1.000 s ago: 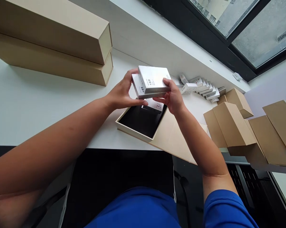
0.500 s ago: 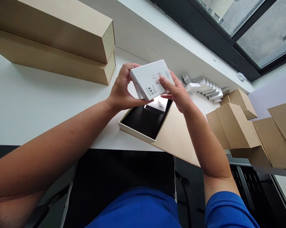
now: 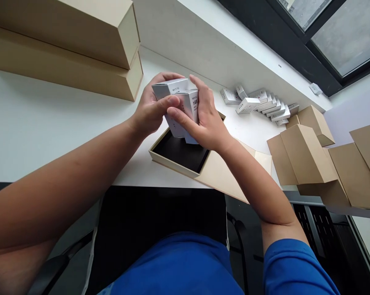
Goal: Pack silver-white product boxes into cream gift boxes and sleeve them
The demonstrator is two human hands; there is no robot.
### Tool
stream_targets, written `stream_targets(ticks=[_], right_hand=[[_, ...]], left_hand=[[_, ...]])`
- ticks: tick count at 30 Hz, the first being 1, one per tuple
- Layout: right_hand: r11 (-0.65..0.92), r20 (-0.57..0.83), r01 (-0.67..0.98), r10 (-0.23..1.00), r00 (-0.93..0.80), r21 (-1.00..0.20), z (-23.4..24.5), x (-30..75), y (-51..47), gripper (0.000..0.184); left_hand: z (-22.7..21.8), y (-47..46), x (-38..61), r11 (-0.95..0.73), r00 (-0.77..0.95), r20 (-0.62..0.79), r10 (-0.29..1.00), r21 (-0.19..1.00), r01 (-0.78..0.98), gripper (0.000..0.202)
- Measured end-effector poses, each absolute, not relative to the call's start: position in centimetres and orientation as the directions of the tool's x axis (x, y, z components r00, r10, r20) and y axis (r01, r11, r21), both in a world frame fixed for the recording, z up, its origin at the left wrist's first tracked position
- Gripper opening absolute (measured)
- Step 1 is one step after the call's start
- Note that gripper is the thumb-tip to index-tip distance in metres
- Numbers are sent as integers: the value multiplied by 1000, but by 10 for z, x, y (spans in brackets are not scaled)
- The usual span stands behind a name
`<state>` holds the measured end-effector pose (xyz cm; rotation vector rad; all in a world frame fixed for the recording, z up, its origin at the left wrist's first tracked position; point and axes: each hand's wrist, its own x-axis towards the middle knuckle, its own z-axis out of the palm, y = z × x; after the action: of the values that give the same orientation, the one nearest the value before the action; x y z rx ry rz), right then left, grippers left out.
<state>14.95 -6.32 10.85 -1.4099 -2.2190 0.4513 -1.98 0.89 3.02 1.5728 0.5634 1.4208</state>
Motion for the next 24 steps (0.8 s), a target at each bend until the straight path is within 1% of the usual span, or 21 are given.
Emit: stream_targets(ticks=[2, 3, 5, 7, 9, 11, 13, 15, 17, 21, 24], right_hand=[[362, 207, 716, 932, -298, -597, 105, 147, -60, 85], [331, 197, 682, 943, -269, -652, 105, 147, -59, 88], [256, 132, 634, 962, -237, -730, 110, 146, -59, 93], [187, 73, 601, 975, -210, -777, 120, 145, -62, 95], [142, 28, 591, 980, -198, -794, 132, 145, -67, 95], [116, -31, 609, 974, -225, -785, 142, 146, -73, 97], [86, -124, 648, 954, -272, -756, 147, 146, -78, 96], [40, -230, 699, 929, -288, -714, 149, 145, -80, 86], [-2, -306, 744, 912, -273, -668, 148, 142, -82, 73], [-2, -360, 789, 891, -278, -614, 147, 133, -82, 60], [-21, -390, 787, 876, -283, -617, 147, 129, -78, 55]], left_hand=[[30, 10, -18, -419, 244, 485, 840, 865, -277, 74], [29, 10, -17, -399, 252, 474, 844, 868, -295, 77], [29, 9, -16, -390, 282, 474, 834, 869, -306, 87], [30, 6, -15, -411, 319, 484, 815, 870, -271, 96], [32, 3, -15, -444, 336, 488, 805, 872, -205, 98], [32, 2, -15, -485, 313, 500, 808, 865, -130, 97], [29, 4, -15, -521, 275, 519, 809, 851, -73, 97], [23, 9, -15, -524, 261, 518, 815, 850, -50, 96], [16, 16, -15, -489, 289, 482, 827, 871, -52, 92], [6, 25, -14, -381, 411, 374, 832, 922, -68, 79], [4, 25, -14, -400, 442, 378, 813, 915, -47, 73]])
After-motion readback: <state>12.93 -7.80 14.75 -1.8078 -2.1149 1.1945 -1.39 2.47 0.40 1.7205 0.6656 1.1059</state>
